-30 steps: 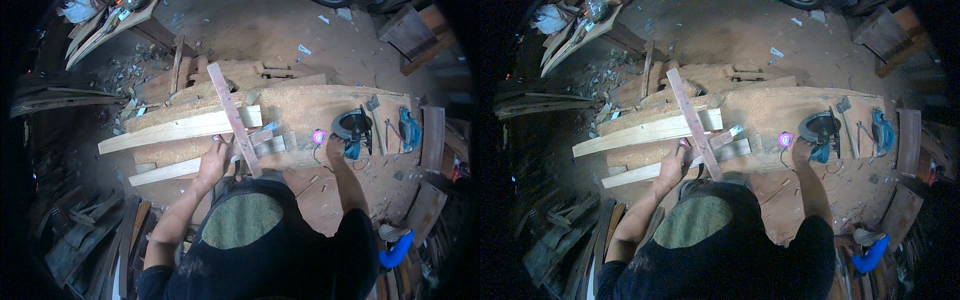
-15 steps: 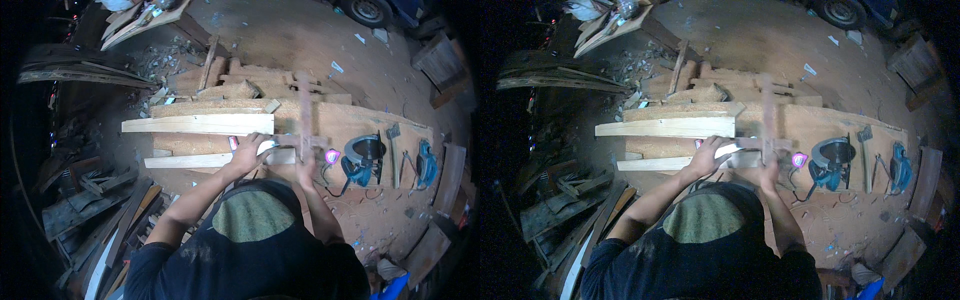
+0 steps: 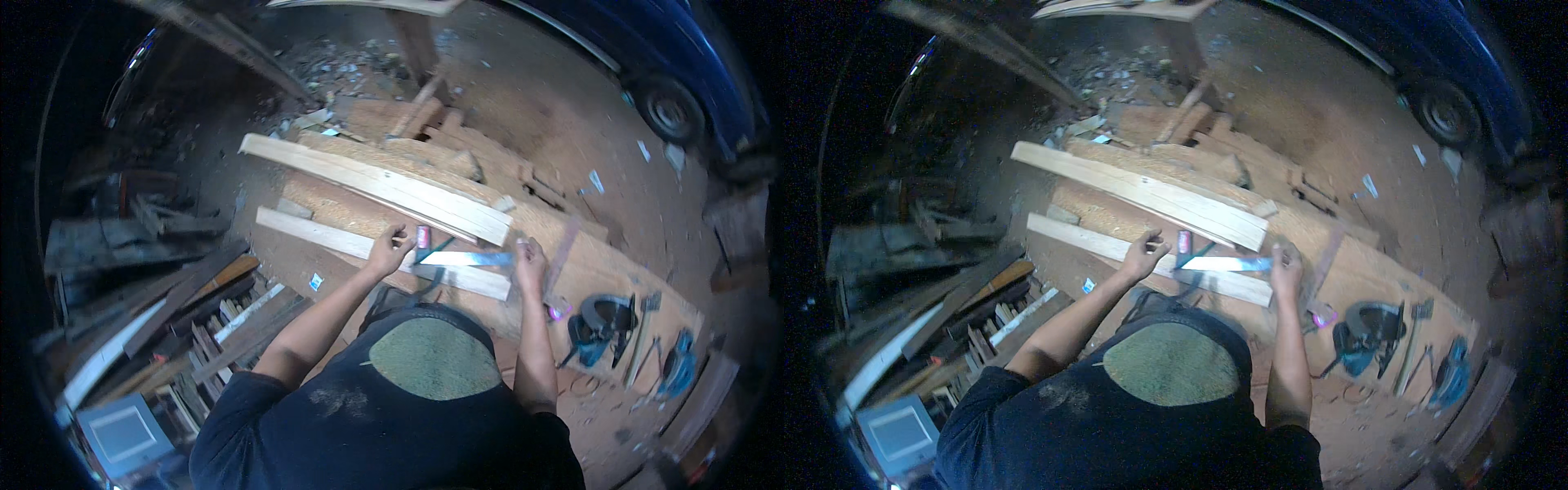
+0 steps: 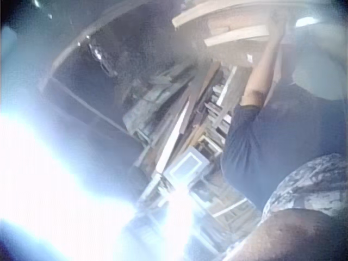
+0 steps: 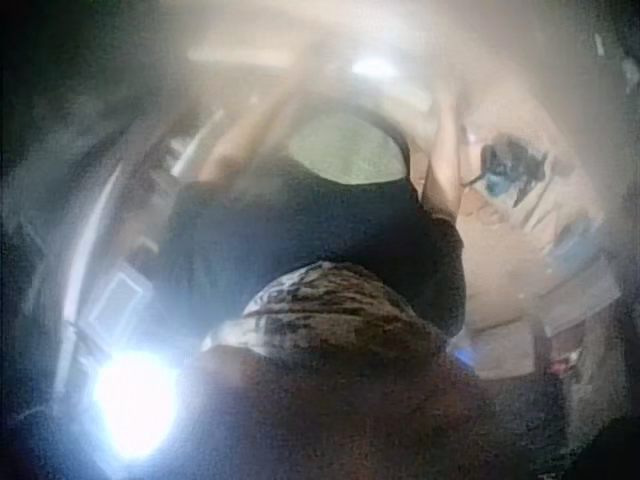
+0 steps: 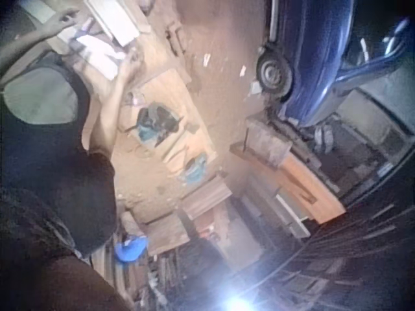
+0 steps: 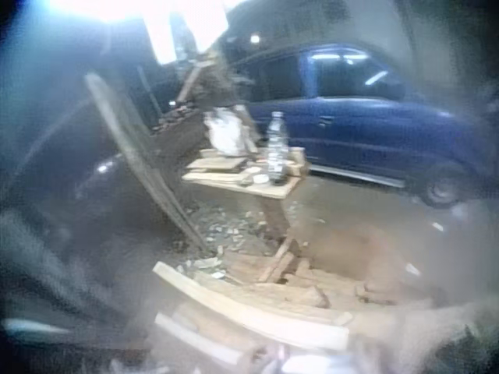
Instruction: The person uses a circular saw to cut several wooden planks on a workbench. They measure and mark the wood with a ruler and pencil, then make straight cuts, stacking the finished pieces.
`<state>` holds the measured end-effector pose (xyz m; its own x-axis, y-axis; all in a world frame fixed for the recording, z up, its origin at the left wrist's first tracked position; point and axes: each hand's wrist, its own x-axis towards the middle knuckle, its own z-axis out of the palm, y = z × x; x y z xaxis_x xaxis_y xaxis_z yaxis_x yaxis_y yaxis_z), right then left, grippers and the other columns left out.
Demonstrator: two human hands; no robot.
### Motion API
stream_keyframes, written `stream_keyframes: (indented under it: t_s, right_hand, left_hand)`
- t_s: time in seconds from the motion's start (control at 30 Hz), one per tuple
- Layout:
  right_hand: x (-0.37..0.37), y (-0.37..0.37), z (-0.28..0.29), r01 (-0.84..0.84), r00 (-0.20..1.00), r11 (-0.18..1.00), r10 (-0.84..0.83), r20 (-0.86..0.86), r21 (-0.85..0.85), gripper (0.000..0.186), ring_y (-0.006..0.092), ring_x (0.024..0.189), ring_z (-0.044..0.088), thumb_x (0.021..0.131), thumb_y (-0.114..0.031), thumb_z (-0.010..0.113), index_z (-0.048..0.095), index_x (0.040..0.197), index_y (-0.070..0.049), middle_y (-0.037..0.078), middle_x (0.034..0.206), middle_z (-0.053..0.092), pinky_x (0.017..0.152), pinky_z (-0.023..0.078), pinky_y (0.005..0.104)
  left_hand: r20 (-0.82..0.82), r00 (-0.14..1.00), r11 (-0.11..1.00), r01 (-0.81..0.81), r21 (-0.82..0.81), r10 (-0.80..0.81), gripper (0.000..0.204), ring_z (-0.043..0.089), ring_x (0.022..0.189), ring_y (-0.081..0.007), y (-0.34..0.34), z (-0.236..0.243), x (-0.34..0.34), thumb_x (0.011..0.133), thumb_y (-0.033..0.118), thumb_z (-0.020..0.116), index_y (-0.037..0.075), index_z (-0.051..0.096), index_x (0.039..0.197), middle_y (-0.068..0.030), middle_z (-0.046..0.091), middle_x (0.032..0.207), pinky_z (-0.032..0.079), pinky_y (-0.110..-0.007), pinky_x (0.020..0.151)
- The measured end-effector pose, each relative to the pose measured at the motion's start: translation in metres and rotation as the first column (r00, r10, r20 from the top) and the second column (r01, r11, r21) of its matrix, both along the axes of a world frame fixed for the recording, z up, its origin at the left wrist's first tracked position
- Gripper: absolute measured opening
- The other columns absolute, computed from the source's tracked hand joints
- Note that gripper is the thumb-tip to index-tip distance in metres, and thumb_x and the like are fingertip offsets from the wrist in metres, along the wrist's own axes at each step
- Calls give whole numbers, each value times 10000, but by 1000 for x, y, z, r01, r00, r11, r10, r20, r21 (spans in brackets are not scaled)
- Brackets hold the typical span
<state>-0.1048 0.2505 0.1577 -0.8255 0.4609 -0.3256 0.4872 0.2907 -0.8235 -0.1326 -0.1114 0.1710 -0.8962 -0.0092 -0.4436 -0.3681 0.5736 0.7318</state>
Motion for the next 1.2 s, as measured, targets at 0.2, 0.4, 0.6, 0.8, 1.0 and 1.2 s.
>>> stream_keyframes:
  t_s: [0.2, 0.4, 0.6, 0.8, 1.0, 1.2]
  right_hand:
    - [-55, -28, -28, -66, 997, 927, 71, -1, -369, 564, 279, 1102, 683, 1024, -312, 619, 552, 1373, 127, 262, 1222, 685, 932, 537, 366]
    - [-58, -62, 30, -199, 979, 970, 203, -18, 138, 550, 241, 1088, 676, 977, -168, 670, 522, 1364, 193, 241, 1164, 698, 917, 526, 335]
    - [-91, -92, 42, -317, 946, 938, 324, -29, 138, 493, 274, 1116, 683, 943, -141, 697, 584, 1365, 87, 244, 1225, 695, 951, 527, 380]
    - [-10, -74, -17, -290, 938, 821, 346, -24, 491, 243, 396, 987, 705, 931, -134, 633, 720, 1109, 7, 253, 1056, 712, 875, 553, 430]
    - [43, -158, -108, -413, 888, 891, 349, 300, 188, 362, 417, 929, 716, 889, -357, 709, 735, 1006, -15, 255, 950, 731, 843, 554, 491]
    - [3, -278, -110, -10, 944, 955, -89, 318, 295, 527, 434, 1048, 674, 855, -332, 788, 591, 1170, 42, 282, 1212, 610, 873, 563, 496]
  left_hand:
    - [20, 846, 837, -531, 134, 533, 991, 525, 1342, -376, -52, -43, -79, 903, 557, 711, -149, 356, 1500, -328, 540, 1410, 425, -396, 1119]
    - [-56, 795, 797, -603, 29, 604, 1048, 356, 1475, -448, -79, -36, -117, 874, 533, 713, -157, 276, 1531, -378, 350, 1557, 319, -406, 1226]
    - [-105, 864, 868, -497, -19, 492, 1007, 413, 1439, -433, -151, -70, -128, 882, 510, 716, -109, 287, 1550, -361, 407, 1532, 304, -420, 1227]
    - [116, 889, 893, -448, 31, 442, 687, 479, 1414, -371, -186, -79, -41, 942, 402, 698, -59, 548, 1429, -281, 512, 1498, 380, -409, 1168]
    - [231, 966, 975, -68, -211, 117, 682, 599, 1304, -341, -249, -96, 58, 946, 410, 693, -50, 554, 1430, -264, 615, 1401, 479, -416, 1077]
    - [354, 927, 973, 183, -139, -124, 635, 683, 1173, -355, -228, -47, 24, 948, 391, 711, -52, 590, 1387, -255, 642, 1360, 534, -407, 1000]
